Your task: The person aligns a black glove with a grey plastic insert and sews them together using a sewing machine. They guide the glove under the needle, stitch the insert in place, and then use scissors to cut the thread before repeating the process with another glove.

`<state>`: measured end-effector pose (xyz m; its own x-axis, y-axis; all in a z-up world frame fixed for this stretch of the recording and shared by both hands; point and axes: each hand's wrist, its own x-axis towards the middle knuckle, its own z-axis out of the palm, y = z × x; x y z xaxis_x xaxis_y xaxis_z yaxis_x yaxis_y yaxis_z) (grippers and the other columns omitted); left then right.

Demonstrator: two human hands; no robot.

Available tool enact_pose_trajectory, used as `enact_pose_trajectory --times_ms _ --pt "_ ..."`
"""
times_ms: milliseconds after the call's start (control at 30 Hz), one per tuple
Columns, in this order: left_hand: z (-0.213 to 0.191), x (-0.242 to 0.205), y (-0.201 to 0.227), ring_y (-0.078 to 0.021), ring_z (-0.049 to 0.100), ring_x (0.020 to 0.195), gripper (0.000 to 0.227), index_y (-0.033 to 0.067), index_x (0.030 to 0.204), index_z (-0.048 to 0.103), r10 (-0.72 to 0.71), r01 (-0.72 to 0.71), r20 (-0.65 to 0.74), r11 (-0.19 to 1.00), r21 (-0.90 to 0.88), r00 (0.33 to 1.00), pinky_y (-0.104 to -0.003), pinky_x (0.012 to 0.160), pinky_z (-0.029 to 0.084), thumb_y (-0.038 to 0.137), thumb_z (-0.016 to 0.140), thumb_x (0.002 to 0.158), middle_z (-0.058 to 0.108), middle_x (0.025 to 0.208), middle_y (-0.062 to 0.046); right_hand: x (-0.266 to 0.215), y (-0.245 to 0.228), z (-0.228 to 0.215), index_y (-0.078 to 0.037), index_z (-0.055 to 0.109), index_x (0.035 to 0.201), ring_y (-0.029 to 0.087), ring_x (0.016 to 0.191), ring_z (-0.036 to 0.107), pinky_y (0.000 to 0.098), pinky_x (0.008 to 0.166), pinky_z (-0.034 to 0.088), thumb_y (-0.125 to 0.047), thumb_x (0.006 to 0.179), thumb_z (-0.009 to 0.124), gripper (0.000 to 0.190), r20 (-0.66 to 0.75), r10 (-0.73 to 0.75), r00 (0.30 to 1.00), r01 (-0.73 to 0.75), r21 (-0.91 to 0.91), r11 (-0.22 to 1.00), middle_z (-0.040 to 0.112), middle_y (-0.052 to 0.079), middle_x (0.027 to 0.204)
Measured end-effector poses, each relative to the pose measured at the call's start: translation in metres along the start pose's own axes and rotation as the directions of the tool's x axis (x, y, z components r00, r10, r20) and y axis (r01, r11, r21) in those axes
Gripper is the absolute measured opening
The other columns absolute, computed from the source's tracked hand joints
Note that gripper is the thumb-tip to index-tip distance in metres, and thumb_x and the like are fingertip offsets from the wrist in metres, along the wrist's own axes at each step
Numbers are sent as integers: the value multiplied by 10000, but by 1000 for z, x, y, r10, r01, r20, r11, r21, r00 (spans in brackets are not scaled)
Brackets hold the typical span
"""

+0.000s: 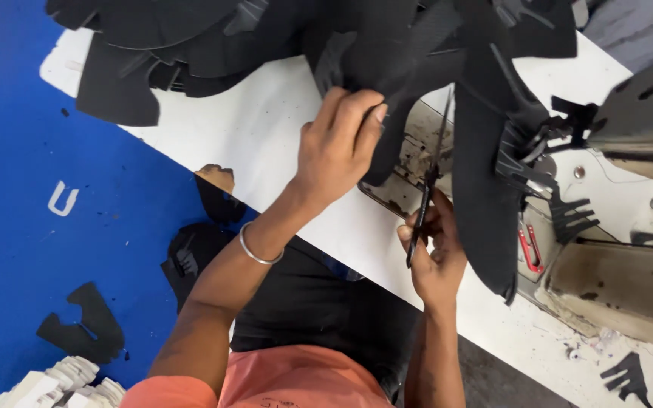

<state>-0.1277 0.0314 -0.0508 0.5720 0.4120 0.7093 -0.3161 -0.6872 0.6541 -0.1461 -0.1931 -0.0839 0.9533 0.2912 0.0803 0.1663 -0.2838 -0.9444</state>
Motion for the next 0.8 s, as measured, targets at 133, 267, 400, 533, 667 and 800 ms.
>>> enact_pose_trajectory --times_ms 133,267,400,533,667,800 --pt "3 -5 2 -130 606 657 151 52 1133 620 -63 64 19 997 -40 998 -290 543 459 61 728 1028 617 950 -65 14 2 -5 81 458 1519 131 937 589 274 819 508 -203 941 779 719 68 -8 998 -5 189 982 620 65 1039" --pt "0 -2 0 -136 655 824 182 60 1169 608 -72 74 20 994 -85 997 -244 671 528 86 738 1044 639 1015 -51 23 1 -5 80 472 1505 140 916 586 285 800 492 -285 940 794 746 146 -82 986 35 300 953 622 64 1035" --pt "-5 10 2 -108 610 747 175 37 1127 624 -150 156 54 980 -122 987 -252 672 509 65 753 1012 643 930 -50 16 19 -11 67 475 1495 134 873 589 280 750 483 -339 919 796 774 164 -96 982 42 303 952 624 60 993" --pt "-1 4 4 -70 562 696 177 17 1121 625 -249 264 95 945 -194 964 -227 631 473 46 753 1002 627 866 -32 29 8 -12 36 508 1466 145 863 589 285 739 465 -306 943 790 686 154 -211 965 155 311 938 617 66 976" --pt "-1 -4 11 -61 567 700 153 22 1118 633 -280 293 87 932 -213 956 -214 631 470 30 747 1016 648 871 -11 45 9 -12 -3 562 1260 167 796 629 328 690 508 -213 989 781 407 94 -175 980 131 353 926 610 57 972" --pt "-38 29 43 -78 545 702 169 27 1156 648 -146 146 -5 987 -61 989 -207 623 447 36 774 1044 606 870 -39 38 0 -11 -20 561 1308 158 714 640 341 625 534 -182 925 781 471 114 58 992 -84 243 966 581 34 902"
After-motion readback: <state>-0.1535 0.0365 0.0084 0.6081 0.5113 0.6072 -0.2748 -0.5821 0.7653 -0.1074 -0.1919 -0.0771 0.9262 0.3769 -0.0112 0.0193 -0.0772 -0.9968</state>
